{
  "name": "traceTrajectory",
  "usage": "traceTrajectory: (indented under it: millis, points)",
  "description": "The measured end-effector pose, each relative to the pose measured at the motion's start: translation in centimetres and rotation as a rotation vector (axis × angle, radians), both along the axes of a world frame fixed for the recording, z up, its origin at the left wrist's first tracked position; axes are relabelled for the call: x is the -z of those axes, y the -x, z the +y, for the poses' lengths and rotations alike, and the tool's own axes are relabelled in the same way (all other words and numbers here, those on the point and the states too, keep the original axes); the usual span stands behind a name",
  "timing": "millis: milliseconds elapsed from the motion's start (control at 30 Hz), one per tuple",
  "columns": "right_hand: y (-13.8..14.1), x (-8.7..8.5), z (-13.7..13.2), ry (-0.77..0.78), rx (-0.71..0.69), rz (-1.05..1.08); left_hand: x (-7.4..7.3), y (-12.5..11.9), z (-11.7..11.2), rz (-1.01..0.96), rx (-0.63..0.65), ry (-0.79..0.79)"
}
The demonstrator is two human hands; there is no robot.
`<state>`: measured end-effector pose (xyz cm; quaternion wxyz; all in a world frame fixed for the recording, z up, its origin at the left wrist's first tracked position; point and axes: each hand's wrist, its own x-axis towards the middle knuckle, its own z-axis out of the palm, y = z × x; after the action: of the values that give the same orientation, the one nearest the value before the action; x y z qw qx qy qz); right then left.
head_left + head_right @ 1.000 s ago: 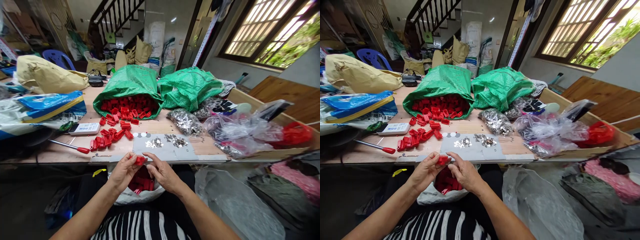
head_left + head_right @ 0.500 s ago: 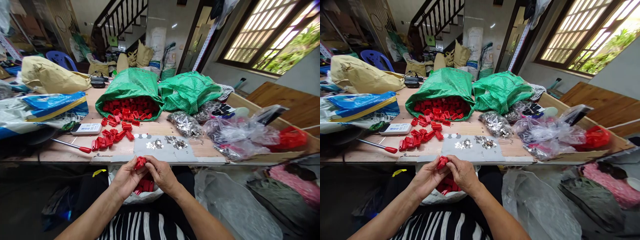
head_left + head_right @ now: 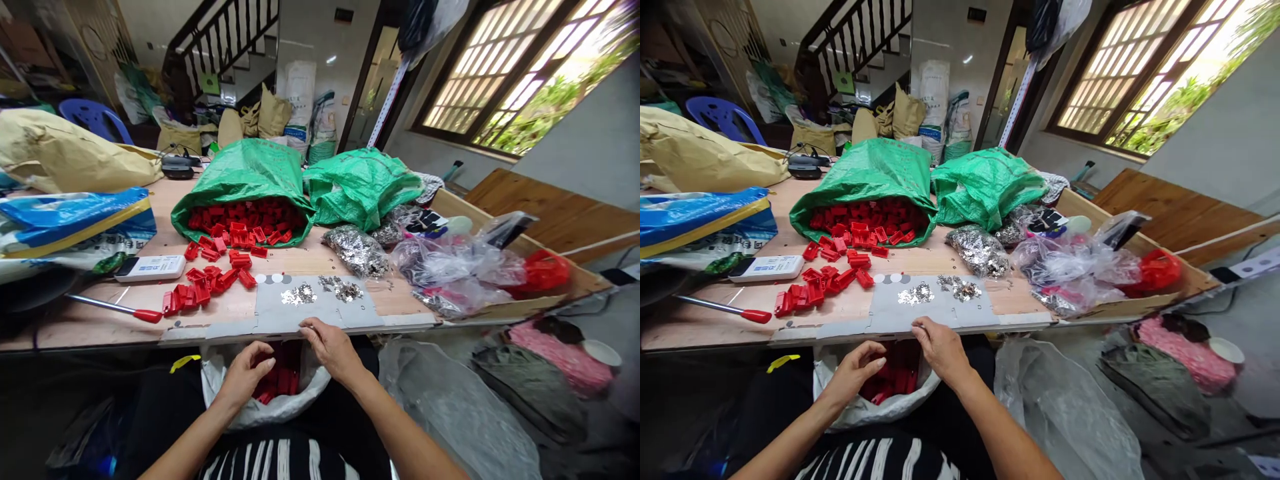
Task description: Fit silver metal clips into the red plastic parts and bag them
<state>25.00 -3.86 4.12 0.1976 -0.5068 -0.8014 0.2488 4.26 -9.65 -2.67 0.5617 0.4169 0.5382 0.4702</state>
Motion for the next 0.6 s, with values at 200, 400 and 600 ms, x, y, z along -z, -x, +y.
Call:
traceTrajectory:
  millis: [200, 400, 600]
  points:
    - [-2.4, -0.2, 4.5, -0.221, 0.266, -0.255, -0.3, 0.8, 0.1, 0.079, 0.017, -0.025]
    - [-2.4, -0.6, 8.4, -0.227, 0.334, -0.519, -3.6, 2.7, 2.0, 0.229, -0.051, -0.183]
    - [-2.1, -0.7, 9.8, -0.269, 0.282, -0.620, -5.3, 6.9, 3.8, 0.887, -0.426, -0.408]
